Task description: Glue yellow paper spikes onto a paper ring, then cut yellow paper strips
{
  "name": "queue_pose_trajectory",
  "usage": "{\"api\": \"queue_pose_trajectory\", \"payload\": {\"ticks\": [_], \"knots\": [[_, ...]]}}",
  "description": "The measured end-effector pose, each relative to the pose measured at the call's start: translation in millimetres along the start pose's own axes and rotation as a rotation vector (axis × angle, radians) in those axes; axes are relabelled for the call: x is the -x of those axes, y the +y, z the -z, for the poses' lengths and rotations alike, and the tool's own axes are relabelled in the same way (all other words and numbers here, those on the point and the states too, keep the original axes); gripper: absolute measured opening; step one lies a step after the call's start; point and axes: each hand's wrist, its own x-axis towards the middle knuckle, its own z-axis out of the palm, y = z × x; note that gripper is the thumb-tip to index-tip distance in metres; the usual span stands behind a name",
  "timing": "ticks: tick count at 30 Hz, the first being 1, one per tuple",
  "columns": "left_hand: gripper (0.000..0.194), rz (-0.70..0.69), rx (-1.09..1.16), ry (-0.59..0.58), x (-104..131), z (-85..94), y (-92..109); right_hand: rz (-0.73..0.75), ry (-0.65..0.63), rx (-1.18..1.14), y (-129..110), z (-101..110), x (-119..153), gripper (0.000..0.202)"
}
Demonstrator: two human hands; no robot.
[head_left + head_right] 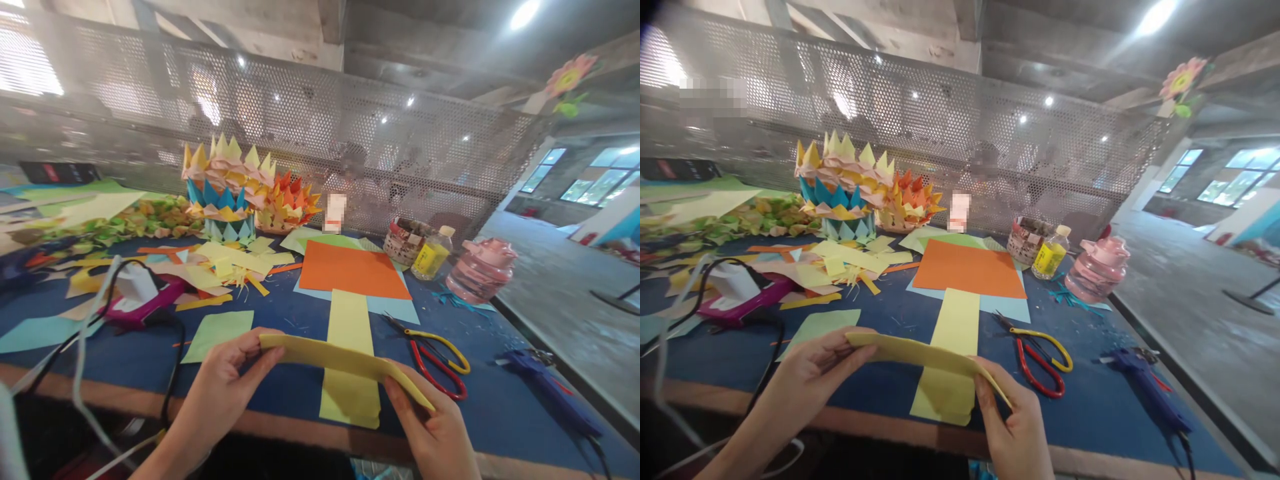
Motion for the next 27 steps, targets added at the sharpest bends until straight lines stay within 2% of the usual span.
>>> {"api": "queue_pose_trajectory", "payload": {"ticks": [6, 10, 15, 19, 22, 24, 27], "knots": [[0.017, -0.010, -0.093, -0.039, 0.8, 1.7, 2.1, 0.015, -0.063, 0.078, 6.5, 3.8, -1.7, 0.033], [0.021, -0.039, -0.237, -0.013, 0.7, 0.0, 3.6, 0.058, -0.095, 0.128, 12.3, 3.9, -1.7, 0.031], [0.023, -0.073, -0.332, 0.032, 4.2, -1.6, 9.6, 0.032, -0.039, 0.083, 12.1, 2.7, -3.8, 0.035], [0.022, -0.132, -0.498, 0.079, -2.8, 20.3, 7.2, 0.039, -0.026, 0.108, 15.7, 7.8, -7.2, 0.034], [0.032, -0.159, -0.839, 0.185, -12.7, 47.2, -1.8, 0.029, -0.010, 0.131, 22.9, 11.9, -8.4, 0.035], [0.035, -0.136, -1.043, 0.140, -17.8, 61.9, -9.6, 0.018, -0.010, 0.136, 26.5, 12.7, -7.8, 0.035], [0.034, -0.115, -1.153, 0.061, -22.6, 72.7, -19.3, 0.000, -0.028, 0.121, 27.3, 11.4, -5.6, 0.035]]}}
